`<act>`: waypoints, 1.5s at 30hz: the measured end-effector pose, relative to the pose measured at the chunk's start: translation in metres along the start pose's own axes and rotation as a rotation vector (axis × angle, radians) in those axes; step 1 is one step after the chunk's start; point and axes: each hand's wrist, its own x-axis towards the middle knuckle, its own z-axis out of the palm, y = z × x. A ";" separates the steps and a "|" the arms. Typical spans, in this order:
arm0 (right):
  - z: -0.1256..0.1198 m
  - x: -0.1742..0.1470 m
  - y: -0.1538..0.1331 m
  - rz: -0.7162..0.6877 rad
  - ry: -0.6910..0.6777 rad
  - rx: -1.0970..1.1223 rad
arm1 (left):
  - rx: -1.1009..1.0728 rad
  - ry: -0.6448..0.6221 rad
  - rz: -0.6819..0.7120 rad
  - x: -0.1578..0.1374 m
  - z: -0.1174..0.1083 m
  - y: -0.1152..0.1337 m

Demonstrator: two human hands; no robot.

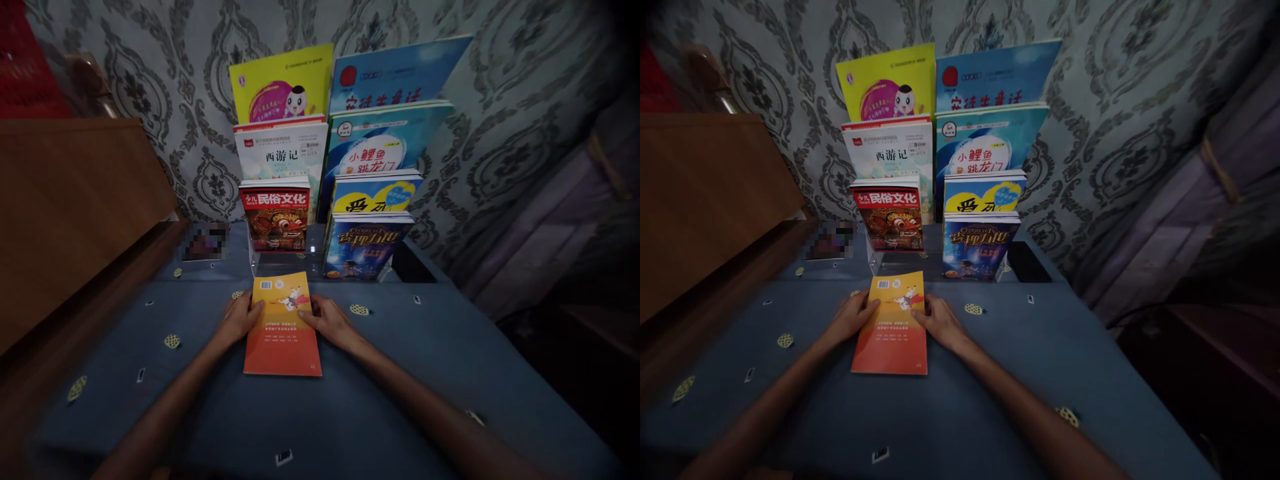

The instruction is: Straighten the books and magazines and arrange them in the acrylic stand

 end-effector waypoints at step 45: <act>0.022 -0.008 0.017 -0.269 0.258 -0.379 | 0.505 -0.105 0.567 0.030 0.042 0.015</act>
